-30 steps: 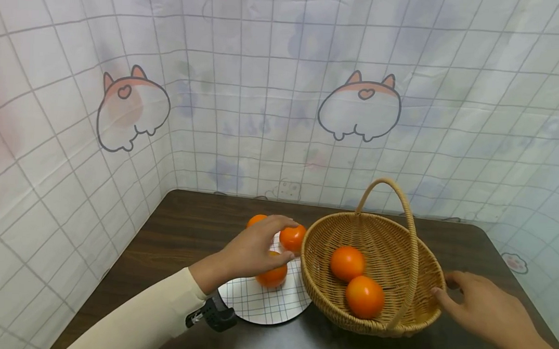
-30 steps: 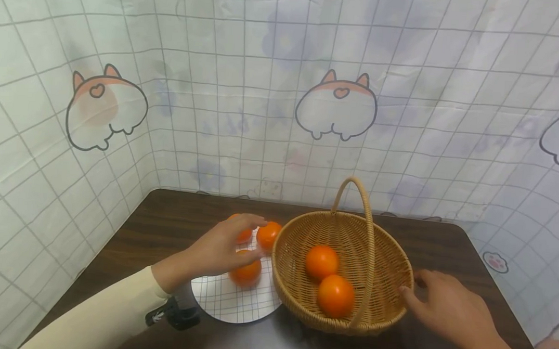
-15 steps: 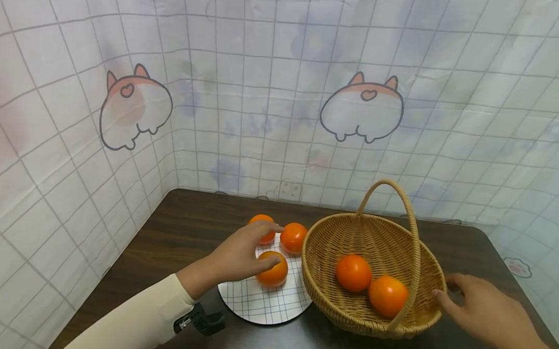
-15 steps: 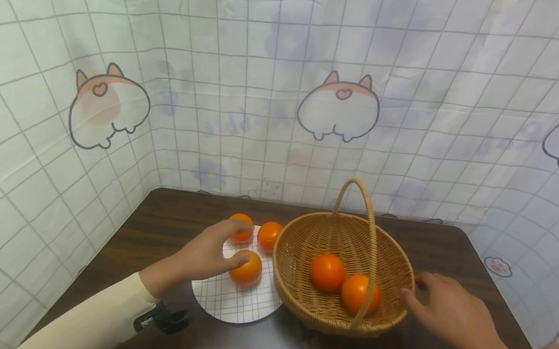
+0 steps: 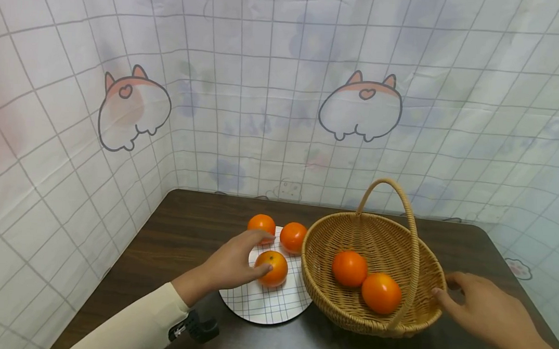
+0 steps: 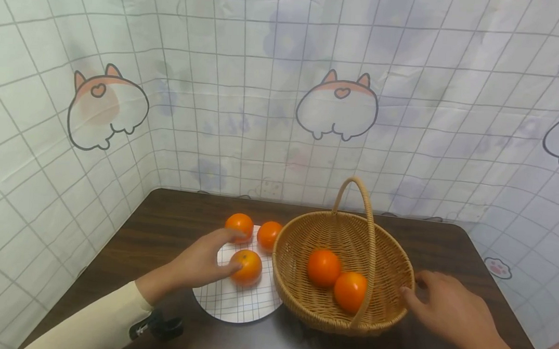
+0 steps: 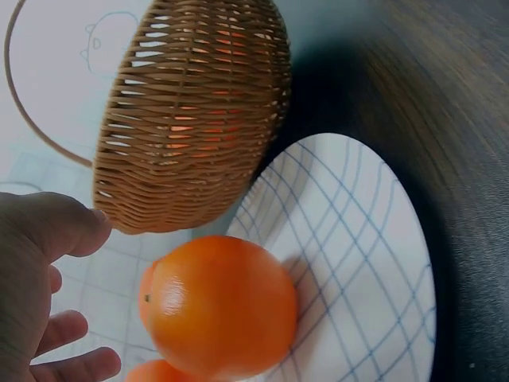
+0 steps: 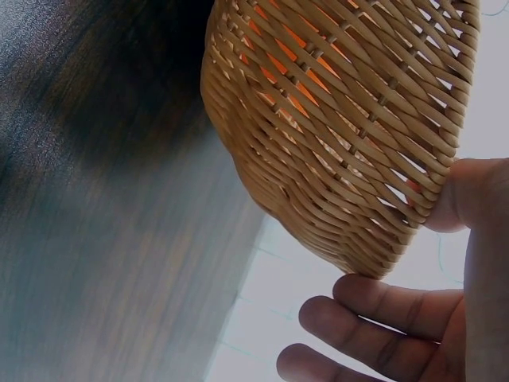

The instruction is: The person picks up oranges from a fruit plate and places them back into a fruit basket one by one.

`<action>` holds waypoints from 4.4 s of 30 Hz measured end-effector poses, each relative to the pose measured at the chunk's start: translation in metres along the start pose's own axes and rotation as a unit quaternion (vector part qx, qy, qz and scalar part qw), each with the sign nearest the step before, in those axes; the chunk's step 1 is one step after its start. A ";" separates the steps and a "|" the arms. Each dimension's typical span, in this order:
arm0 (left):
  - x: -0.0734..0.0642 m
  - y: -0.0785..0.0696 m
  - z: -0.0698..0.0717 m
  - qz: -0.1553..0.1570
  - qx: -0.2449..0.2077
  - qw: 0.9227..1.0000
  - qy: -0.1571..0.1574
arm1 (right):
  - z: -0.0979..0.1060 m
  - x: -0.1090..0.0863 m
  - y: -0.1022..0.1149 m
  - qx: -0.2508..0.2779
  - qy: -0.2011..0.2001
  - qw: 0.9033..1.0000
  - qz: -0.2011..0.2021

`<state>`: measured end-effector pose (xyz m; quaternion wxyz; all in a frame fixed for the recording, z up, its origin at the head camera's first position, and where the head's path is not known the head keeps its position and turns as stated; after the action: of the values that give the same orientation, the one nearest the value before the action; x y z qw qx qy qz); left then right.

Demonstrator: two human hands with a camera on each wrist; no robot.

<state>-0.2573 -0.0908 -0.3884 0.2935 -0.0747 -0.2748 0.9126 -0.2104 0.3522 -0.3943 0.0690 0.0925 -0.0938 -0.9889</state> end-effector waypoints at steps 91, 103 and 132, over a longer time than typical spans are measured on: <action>0.005 -0.021 0.014 -0.058 -0.008 0.997 -0.039 | -0.004 -0.002 -0.004 0.014 -0.009 1.000 0.000; 0.011 -0.038 0.024 -0.089 -0.013 0.995 -0.052 | -0.003 -0.001 -0.003 0.012 -0.007 1.000 0.001; 0.028 -0.076 0.020 -0.103 -0.008 0.994 -0.028 | -0.001 -0.002 0.000 0.007 -0.011 1.000 0.002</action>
<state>-0.2483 -0.0328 -0.3292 0.3774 -0.0227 -0.2966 0.8770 -0.2086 0.3527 -0.3946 0.0692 0.0818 -0.1016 -0.9890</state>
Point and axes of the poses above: each hand's wrist, its own x-axis towards the middle knuckle, its own z-axis out of the back of the hand, y = z × x, the point moved 8 cm from there along x, towards the middle knuckle, and after that the axes turned 10 degrees about y, right-handed, at the moved point
